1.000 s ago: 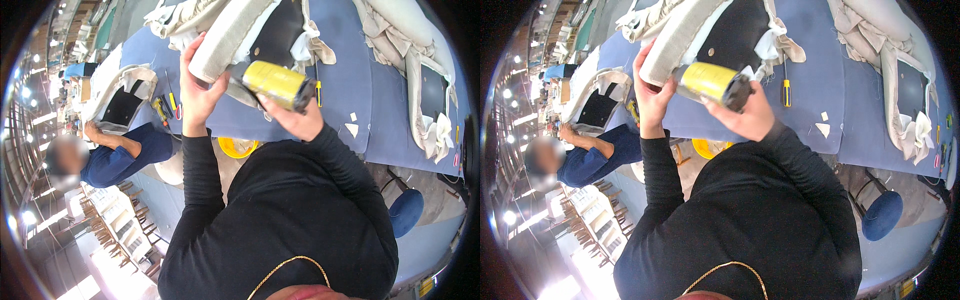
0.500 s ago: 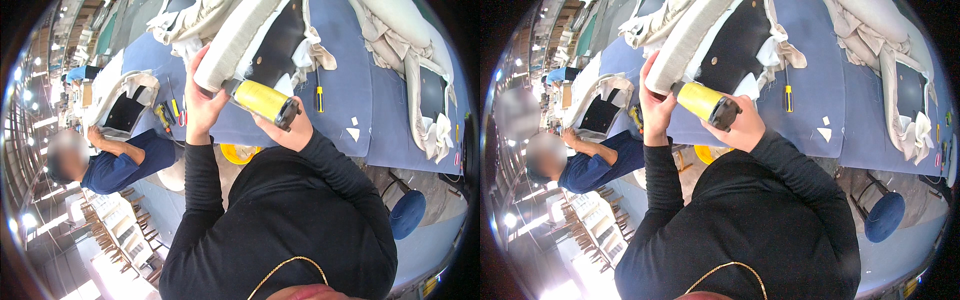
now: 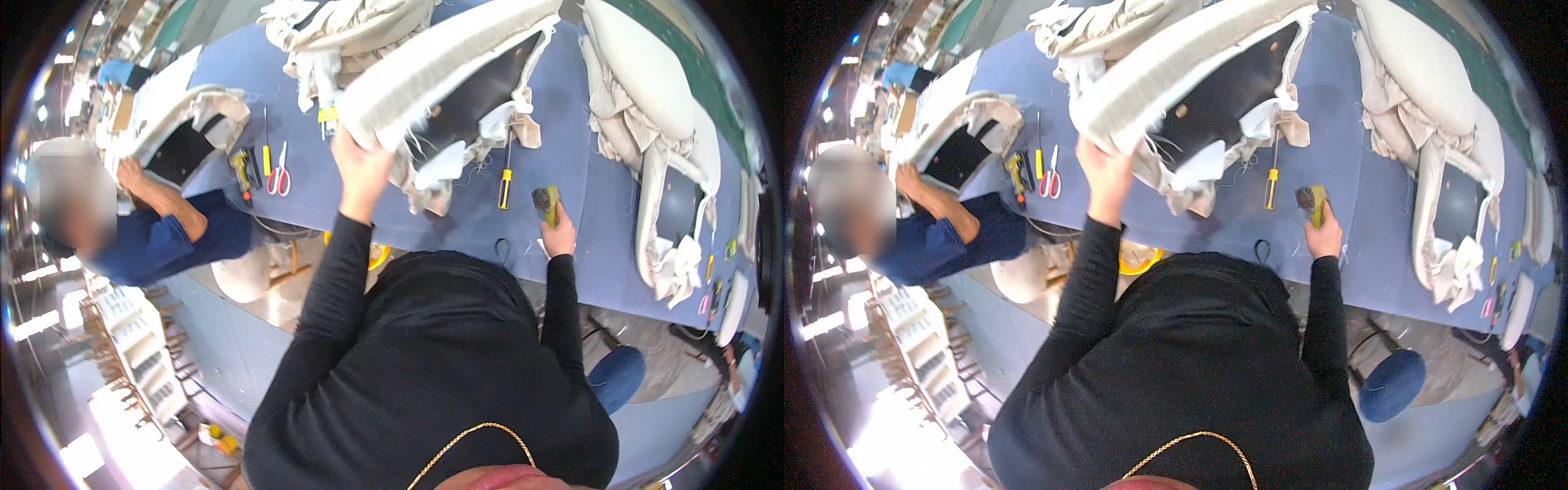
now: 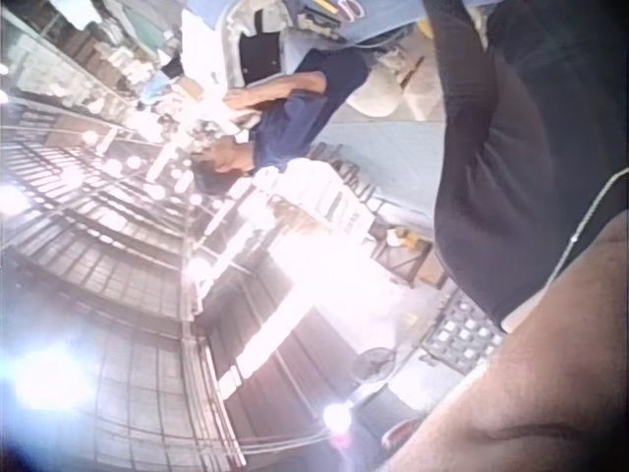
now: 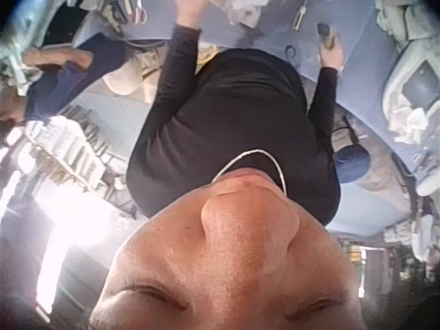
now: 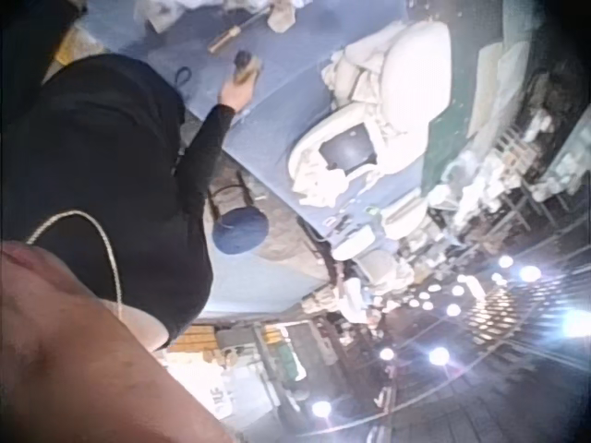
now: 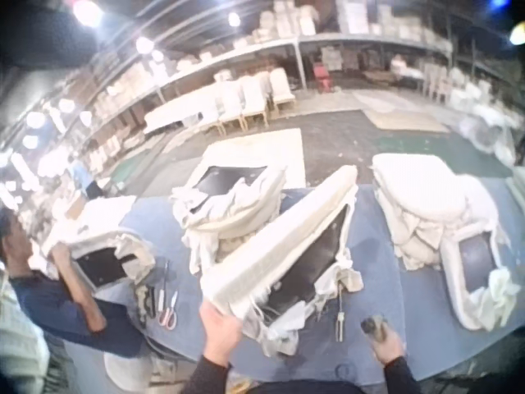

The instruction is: The person works on upholstering a chair seat, using a staple gun to secure white fabric over a foam cushion. They repeatedly trim excess fabric with scissors and adjust the material to ensure a tight fit around the edges of the seat frame.

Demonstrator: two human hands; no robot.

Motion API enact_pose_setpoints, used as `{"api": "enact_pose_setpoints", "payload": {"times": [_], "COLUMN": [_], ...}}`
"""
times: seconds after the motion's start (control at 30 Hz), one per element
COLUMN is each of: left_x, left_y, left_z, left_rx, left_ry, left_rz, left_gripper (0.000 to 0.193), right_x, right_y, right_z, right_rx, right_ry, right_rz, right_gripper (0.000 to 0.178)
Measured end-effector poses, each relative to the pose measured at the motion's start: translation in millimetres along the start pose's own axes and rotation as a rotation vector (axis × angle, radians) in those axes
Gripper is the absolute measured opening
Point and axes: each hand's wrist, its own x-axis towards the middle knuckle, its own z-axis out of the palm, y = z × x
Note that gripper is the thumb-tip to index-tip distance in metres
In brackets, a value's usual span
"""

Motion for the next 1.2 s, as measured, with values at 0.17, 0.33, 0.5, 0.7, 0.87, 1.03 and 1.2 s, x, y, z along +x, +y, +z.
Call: {"api": "enact_pose_setpoints", "payload": {"times": [0.17,0.33,0.5,0.7,0.87,1.03,1.2], "left_x": [52,0,-16,-84,-149,-164,-180], "left_y": [39,79,60,43,-29,-115,-154], "left_z": [-22,-20,-9,15,7,-17,-21], "left_rx": [-0.019,0.520,0.554,0.480,0.481,0.931,1.012], "left_ry": [0.015,-0.061,-0.148,-0.282,-1.032,-1.104,-1.166], "left_rz": [0.068,0.409,0.369,0.383,-0.004,-0.180,-0.298], "left_gripper": [0.052,0.066,0.070,0.074,0.073,0.104,0.131], "right_x": [-11,-16,21,96,87,15,-61], "right_y": [114,-10,-52,18,11,21,50], "right_z": [18,67,111,73,-10,-39,-1], "right_rx": [-0.322,-0.176,-0.380,-0.108,0.576,1.262,1.385], "right_ry": [0.038,0.130,-0.133,0.152,-0.044,-0.383,-0.517], "right_rz": [0.225,-0.384,-0.363,-0.207,0.204,0.443,0.712], "right_gripper": [0.087,0.080,0.058,0.051,0.058,0.076,0.086]}}
